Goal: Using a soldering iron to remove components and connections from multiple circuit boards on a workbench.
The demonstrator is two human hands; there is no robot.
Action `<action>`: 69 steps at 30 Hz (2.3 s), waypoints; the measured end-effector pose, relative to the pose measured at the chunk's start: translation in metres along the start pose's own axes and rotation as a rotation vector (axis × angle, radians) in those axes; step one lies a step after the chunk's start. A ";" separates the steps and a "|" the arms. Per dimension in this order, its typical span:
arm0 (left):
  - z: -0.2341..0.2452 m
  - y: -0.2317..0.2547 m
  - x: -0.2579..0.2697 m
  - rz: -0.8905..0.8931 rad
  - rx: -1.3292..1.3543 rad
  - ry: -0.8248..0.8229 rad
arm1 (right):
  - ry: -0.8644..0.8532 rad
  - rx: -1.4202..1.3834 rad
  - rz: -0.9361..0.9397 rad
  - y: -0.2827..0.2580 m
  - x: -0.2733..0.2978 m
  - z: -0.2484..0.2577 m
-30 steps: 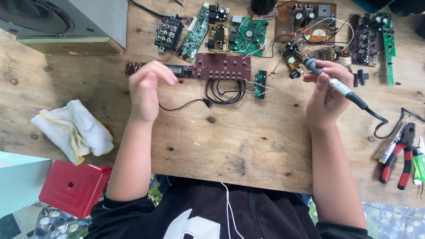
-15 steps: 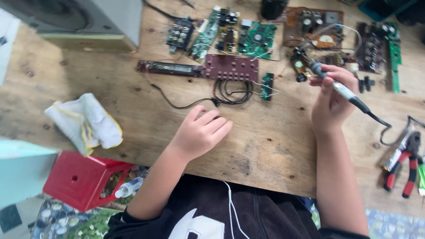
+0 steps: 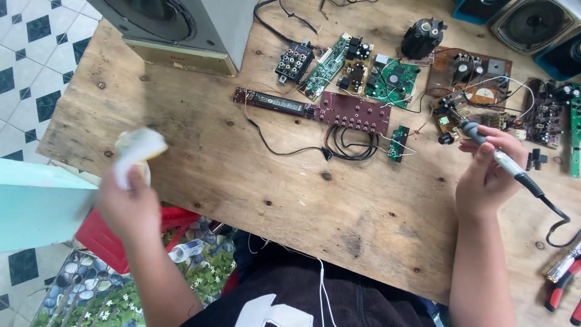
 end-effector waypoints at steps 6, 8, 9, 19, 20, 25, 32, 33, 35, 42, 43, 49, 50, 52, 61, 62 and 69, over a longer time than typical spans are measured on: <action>0.044 0.014 0.005 -0.231 0.392 0.442 | -0.004 0.011 0.021 -0.003 -0.002 -0.001; 0.047 0.025 0.008 -0.379 0.421 0.458 | -0.018 0.018 0.026 -0.004 -0.002 -0.002; 0.043 0.027 0.008 -0.378 0.400 0.451 | -0.014 0.014 0.031 -0.004 -0.002 -0.002; 0.017 0.058 0.017 -0.347 -0.185 -0.397 | -0.043 -0.012 0.039 -0.007 -0.001 -0.003; 0.021 0.056 0.015 -0.350 -0.187 -0.402 | -0.042 -0.010 0.033 -0.007 -0.001 -0.003; 0.057 0.040 0.024 -0.558 -0.139 0.157 | -0.060 -0.005 0.050 -0.009 0.000 -0.003; 0.048 0.045 0.030 -0.698 -0.083 0.232 | -0.051 0.005 0.047 -0.008 -0.003 -0.001; 0.045 0.041 0.031 -0.668 -0.081 0.209 | -0.038 0.020 0.053 -0.010 -0.003 -0.001; 0.041 0.044 0.032 -0.641 -0.072 0.186 | -0.022 0.040 0.062 -0.010 -0.004 -0.002; 0.027 0.119 0.026 -0.900 0.100 -0.088 | 0.193 -0.032 -0.088 -0.005 -0.008 0.008; 0.026 0.128 0.024 -0.892 0.150 -0.162 | 0.207 -0.063 -0.177 -0.006 -0.006 0.009; -0.017 0.221 0.035 -1.140 0.040 -0.258 | 0.274 -0.064 -0.289 -0.012 -0.011 0.013; -0.030 0.234 0.042 -1.150 0.044 -0.252 | 0.284 -0.060 -0.284 -0.010 -0.013 0.013; -0.063 0.258 0.072 -1.475 -0.079 -0.682 | 0.319 -0.093 -0.272 -0.009 -0.012 0.016; -0.139 0.316 0.151 -1.342 0.383 0.133 | 0.467 -0.005 -0.152 0.016 -0.013 0.049; -0.143 0.320 0.155 -1.349 0.394 0.138 | 0.475 0.004 -0.145 0.020 -0.013 0.050; -0.155 0.324 0.157 -1.346 0.428 -0.082 | 0.377 0.033 -0.225 0.022 -0.011 0.042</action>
Point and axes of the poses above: each hand's wrist, its own x-axis away from the middle knuckle, its own z-axis out of the back of the hand, y = z × x, the point moved 3 cm from there along -x, towards the middle knuckle
